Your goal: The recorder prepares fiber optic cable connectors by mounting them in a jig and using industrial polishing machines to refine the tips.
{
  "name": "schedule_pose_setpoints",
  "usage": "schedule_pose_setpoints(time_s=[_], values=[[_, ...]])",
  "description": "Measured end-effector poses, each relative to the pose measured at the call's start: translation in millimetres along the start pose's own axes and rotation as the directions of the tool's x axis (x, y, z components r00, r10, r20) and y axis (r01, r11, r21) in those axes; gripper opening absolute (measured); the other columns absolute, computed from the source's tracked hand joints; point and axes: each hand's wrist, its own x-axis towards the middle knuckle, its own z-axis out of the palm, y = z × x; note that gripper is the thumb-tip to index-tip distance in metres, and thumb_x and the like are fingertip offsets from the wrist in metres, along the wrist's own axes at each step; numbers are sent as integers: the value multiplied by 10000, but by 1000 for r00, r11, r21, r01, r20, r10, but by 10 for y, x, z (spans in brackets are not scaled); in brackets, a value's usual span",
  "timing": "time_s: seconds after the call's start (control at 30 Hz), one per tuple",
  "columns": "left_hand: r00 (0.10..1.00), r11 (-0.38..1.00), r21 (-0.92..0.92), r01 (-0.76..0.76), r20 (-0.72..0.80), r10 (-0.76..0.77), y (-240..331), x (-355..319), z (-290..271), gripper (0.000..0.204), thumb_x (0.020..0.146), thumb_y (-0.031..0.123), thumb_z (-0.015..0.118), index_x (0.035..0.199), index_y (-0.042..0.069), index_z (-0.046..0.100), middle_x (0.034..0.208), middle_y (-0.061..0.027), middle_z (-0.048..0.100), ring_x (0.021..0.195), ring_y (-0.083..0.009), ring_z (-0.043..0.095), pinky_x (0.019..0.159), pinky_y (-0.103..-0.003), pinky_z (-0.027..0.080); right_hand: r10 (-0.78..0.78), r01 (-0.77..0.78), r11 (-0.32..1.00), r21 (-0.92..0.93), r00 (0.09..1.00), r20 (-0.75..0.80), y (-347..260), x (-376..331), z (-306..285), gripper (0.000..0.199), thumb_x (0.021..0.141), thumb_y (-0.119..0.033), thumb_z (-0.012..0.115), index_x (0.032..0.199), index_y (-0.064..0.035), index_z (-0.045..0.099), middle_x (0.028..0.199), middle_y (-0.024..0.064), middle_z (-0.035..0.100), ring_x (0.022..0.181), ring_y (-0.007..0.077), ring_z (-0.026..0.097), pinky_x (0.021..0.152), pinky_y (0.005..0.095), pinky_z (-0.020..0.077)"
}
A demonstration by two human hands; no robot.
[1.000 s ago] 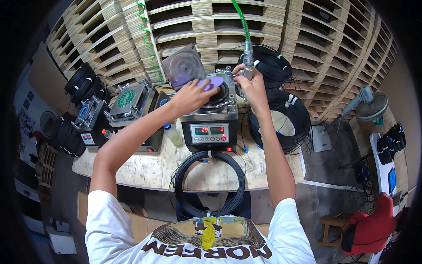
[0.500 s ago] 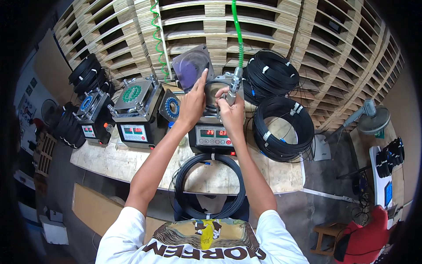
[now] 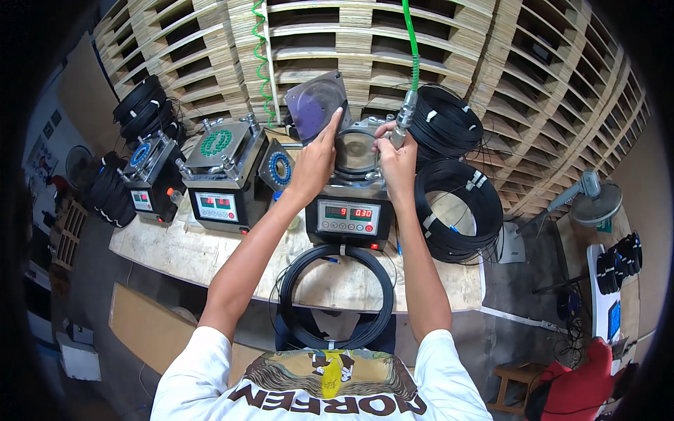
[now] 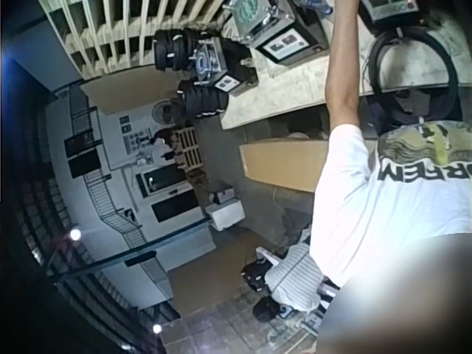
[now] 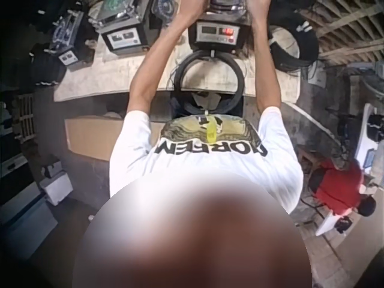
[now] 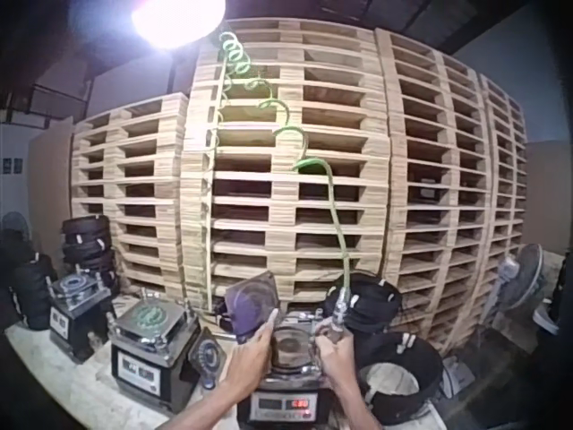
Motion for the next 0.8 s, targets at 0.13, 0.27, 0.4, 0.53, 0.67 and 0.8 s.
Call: schedule_pose_setpoints(time_s=[0.13, 0.27, 0.4, 0.53, 0.67, 0.8], values=[[998, 997, -58, 43, -35, -45, -67, 48, 35, 886, 807, -93, 555, 1575, 76, 146, 1167, -282, 628, 848, -478, 655, 698, -562, 504, 13, -20, 986, 164, 999, 43, -69, -39, 210, 95, 859, 37, 513, 908, -8, 581, 854, 61, 600, 766, 117, 596, 709, 258, 499], [988, 980, -133, 151, -6, -153, -66, 88, -18, 880, 819, -96, 554, 1572, 44, 121, 1039, -303, 649, 844, -479, 650, 699, -556, 478, -51, 36, 979, 201, 996, 71, -123, -23, 364, 100, 854, 51, 512, 905, -3, 579, 875, 72, 605, 801, 130, 599, 760, 277, 491], [995, 981, -176, 84, -35, -91, -64, 81, -30, 866, 822, -108, 544, 1570, 34, 131, 962, -304, 651, 828, -484, 639, 695, -541, 471, -166, 169, 966, 197, 986, -31, -106, 61, 455, 96, 858, 63, 500, 908, 13, 565, 900, 85, 614, 800, 139, 600, 751, 282, 497], [999, 990, -133, 42, 24, -39, -11, 120, -128, 873, 784, -149, 524, 1562, 116, 228, 1132, -258, 637, 891, -469, 635, 797, -535, 505, -236, 237, 963, 128, 971, -25, -227, 238, 276, 115, 865, 59, 506, 945, 18, 578, 914, 83, 619, 812, 143, 615, 760, 277, 516], [959, 972, -30, -234, 159, 235, -25, 222, -148, 655, 833, -89, 530, 1434, 171, 512, 1351, -215, 577, 1035, -445, 627, 893, -476, 531, -143, 140, 989, 56, 988, 58, -418, 465, -7, 162, 868, 38, 514, 995, 4, 609, 878, 77, 633, 792, 148, 637, 759, 279, 525], [823, 959, 40, -280, 524, 218, -56, 268, -100, 388, 958, 210, 586, 1341, 155, 619, 1401, -198, 550, 1163, -402, 591, 983, -473, 488, -9, 3, 999, 53, 994, 110, -531, 657, -272, 199, 874, 9, 532, 1062, -6, 595, 953, 133, 680, 843, 170, 671, 775, 320, 576]])
